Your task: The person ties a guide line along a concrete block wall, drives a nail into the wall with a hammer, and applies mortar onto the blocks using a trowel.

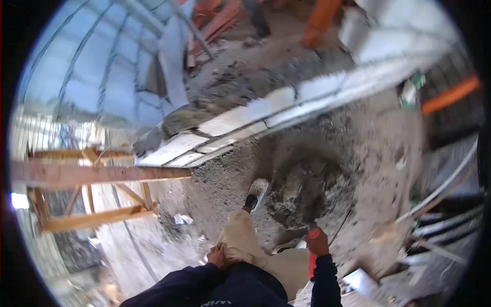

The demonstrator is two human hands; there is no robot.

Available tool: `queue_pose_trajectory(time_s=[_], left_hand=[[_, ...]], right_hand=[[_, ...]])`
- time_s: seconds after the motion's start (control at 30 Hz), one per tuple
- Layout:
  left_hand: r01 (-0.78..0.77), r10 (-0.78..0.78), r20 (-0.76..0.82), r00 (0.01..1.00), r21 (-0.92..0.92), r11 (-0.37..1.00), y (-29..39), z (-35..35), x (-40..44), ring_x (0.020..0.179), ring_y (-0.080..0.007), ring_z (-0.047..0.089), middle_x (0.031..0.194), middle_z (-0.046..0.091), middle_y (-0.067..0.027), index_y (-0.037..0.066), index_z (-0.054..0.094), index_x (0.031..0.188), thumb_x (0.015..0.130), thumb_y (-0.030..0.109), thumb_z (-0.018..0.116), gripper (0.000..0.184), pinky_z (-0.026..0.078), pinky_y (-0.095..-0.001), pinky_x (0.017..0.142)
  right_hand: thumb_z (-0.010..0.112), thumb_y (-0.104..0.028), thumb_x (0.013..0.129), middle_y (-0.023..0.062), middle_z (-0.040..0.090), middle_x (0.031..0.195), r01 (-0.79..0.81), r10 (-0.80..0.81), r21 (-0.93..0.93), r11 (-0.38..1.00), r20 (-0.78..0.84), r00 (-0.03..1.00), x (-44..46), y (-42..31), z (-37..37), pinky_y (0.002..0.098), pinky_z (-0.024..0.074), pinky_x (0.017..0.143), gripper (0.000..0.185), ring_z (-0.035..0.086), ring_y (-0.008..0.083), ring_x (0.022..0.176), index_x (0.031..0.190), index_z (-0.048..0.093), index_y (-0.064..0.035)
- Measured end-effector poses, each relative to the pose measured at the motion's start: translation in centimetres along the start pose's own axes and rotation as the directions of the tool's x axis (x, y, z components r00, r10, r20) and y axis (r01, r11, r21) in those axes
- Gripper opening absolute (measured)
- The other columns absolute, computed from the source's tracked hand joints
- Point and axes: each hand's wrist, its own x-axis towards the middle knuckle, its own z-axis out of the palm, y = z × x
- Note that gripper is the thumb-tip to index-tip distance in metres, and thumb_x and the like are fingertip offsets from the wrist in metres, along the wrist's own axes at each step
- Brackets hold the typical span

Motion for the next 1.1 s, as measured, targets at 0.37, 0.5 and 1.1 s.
queue_pose_trajectory(time_s=[0.37,0.5,1.1], left_hand=[[0.104,-0.07,0.099,0.993,-0.403,0.909,-3.7,-4.9,1.4,0.122,-0.0347,0.033,0.133,0.036,-0.0169,0.001,0.035,0.129,0.053,0.075,0.058,0.109,0.033,-0.0491,0.095],[0.136,-0.086,0.116,0.99,-0.548,0.825,-5.0,-6.1,2.3,0.12,-0.0355,0.035,0.13,0.039,-0.0176,0.0,0.037,0.127,0.053,0.074,0.06,0.107,0.034,-0.0508,0.094],[0.115,-0.057,0.128,0.99,-0.504,0.856,-6.1,-8.7,4.7,0.113,-0.0355,0.044,0.126,0.044,-0.0171,0.003,0.044,0.122,0.052,0.07,0.064,0.099,0.039,-0.0466,0.09]], right_hand=[[0.06,-0.025,0.07,0.0185,0.054,0.068,0.627,-0.413,-0.198,0.753,0.601,0.685,11.0,-34.0,6.1,0.0385,0.0416,0.057,0.025,0.054,0.0314,0.064,0.071,0.053,-0.0012],[0.058,-0.023,0.072,0.0216,0.057,0.067,0.771,-0.519,-0.207,0.602,0.633,0.574,15.5,-46.0,10.8,0.0456,0.046,0.058,0.027,0.056,0.041,0.066,0.087,0.054,-0.0012],[0.052,-0.024,0.079,0.0195,0.057,0.095,0.823,-0.575,-0.356,0.443,0.592,0.565,13.7,-48.9,18.7,0.0454,0.0446,0.073,0.041,0.057,0.0364,0.083,0.118,0.046,-0.0117]])
